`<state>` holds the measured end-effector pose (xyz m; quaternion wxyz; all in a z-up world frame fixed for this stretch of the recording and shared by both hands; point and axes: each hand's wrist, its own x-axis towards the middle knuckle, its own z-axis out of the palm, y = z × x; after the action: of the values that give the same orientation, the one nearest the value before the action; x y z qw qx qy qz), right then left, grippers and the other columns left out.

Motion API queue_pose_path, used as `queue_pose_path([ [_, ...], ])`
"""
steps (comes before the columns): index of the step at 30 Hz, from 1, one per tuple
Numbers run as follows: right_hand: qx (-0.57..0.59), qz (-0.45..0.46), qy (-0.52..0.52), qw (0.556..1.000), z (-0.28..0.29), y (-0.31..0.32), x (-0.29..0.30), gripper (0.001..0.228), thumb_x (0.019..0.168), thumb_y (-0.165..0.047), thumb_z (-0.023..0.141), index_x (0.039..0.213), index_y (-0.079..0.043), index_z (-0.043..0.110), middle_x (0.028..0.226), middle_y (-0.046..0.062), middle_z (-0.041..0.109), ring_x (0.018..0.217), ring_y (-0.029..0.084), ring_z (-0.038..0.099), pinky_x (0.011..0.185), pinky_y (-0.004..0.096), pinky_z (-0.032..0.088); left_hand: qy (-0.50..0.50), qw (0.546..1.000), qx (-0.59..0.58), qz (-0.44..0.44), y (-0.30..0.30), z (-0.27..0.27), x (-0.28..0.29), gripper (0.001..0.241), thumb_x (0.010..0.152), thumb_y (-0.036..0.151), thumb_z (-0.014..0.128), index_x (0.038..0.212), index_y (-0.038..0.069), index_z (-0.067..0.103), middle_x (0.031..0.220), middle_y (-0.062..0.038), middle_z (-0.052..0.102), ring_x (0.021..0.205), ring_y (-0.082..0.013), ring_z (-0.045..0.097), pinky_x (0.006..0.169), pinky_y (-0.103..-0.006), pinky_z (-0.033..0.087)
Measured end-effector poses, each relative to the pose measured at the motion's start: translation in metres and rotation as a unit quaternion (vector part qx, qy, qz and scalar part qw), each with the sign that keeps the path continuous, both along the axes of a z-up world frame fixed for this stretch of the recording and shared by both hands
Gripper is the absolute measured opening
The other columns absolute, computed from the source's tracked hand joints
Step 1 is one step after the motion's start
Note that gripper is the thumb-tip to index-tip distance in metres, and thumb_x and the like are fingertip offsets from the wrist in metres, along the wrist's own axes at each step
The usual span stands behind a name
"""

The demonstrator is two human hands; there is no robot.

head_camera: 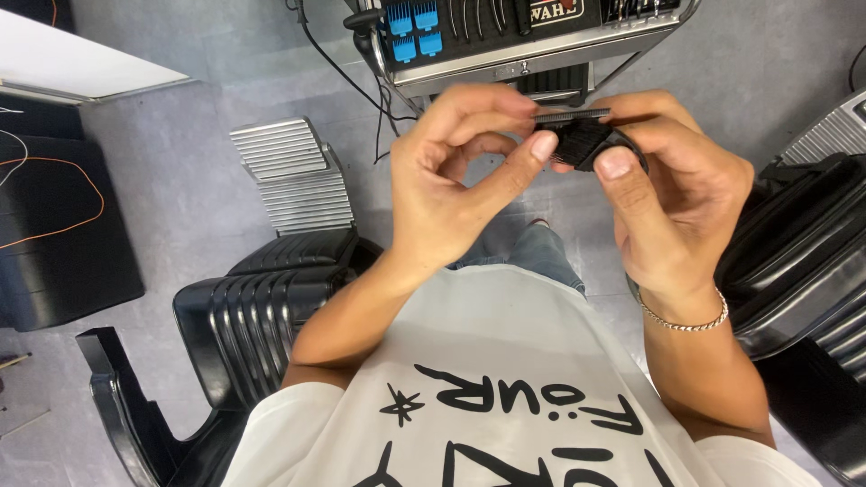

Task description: The person cleans a Wahl Magic Clip hair clipper with a red brush, then uses a small screwdriver to remove the blade from a Kemei trimmer. They brush the detached blade and reattach it to the trimmer body.

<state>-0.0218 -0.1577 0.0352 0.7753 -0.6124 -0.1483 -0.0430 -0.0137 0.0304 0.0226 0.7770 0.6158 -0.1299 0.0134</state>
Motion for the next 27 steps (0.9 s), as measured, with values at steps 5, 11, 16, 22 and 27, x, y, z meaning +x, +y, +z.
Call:
queue_pose_path([
  [5, -0.024, -0.003, 0.004, 1.000, 0.007, 0.006, -0.003, 0.013, 0.112, -0.005, 0.062, 0.114, 0.008, 0.065, 0.110, 0.017, 0.069, 0.091, 0.018, 0.071, 0.085, 0.030, 0.063, -0.009, 0.999, -0.017, 0.044, 0.000, -0.002, -0.005, 0.016, 0.104, -0.005, 0.076, 0.117, -0.002, 0.069, 0.108, -0.009, 0.075, 0.091, -0.0112, 0.075, 0.086, -0.0241, 0.062],
  [11, -0.308, -0.105, -0.060, 0.944, 0.034, -0.017, 0.005, 0.011, 0.111, -0.005, 0.065, 0.108, 0.006, 0.063, 0.094, 0.009, 0.071, 0.074, 0.014, 0.067, 0.067, 0.026, 0.053, -0.053, 0.993, 0.075, 0.069, 0.013, 0.014, -0.007, 0.018, 0.098, -0.005, 0.082, 0.111, -0.001, 0.071, 0.096, -0.007, 0.075, 0.081, -0.0085, 0.072, 0.077, -0.0195, 0.058],
  [16, -0.603, -0.028, -0.321, 0.730, 0.065, -0.023, 0.016, 0.012, 0.094, -0.006, 0.077, 0.097, 0.001, 0.068, 0.084, 0.009, 0.066, 0.074, 0.024, 0.062, 0.062, 0.034, 0.045, -0.110, 0.979, 0.149, 0.086, 0.017, 0.028, -0.005, 0.019, 0.097, -0.005, 0.083, 0.110, 0.000, 0.071, 0.092, -0.005, 0.074, 0.079, -0.0077, 0.072, 0.075, -0.0185, 0.058],
  [22, -0.699, -0.003, -0.376, 0.609, 0.098, -0.004, 0.030, 0.012, 0.089, -0.007, 0.081, 0.091, -0.003, 0.070, 0.074, 0.005, 0.057, 0.072, 0.022, 0.055, 0.062, 0.032, 0.046, -0.119, 0.977, 0.157, 0.087, 0.024, 0.027, 0.003, 0.019, 0.096, -0.006, 0.083, 0.109, 0.000, 0.071, 0.092, -0.005, 0.074, 0.078, -0.0072, 0.072, 0.073, -0.0186, 0.058],
  [27, -0.732, 0.003, -0.331, 0.595, 0.096, 0.005, 0.033, 0.016, 0.099, -0.014, 0.076, 0.089, -0.006, 0.067, 0.074, 0.003, 0.056, 0.074, 0.019, 0.059, 0.060, 0.031, 0.045, -0.071, 0.988, 0.113, 0.079, 0.028, 0.010, 0.008, 0.017, 0.098, -0.005, 0.082, 0.110, -0.001, 0.071, 0.091, -0.004, 0.075, 0.081, -0.0072, 0.072, 0.077, -0.0204, 0.059],
])
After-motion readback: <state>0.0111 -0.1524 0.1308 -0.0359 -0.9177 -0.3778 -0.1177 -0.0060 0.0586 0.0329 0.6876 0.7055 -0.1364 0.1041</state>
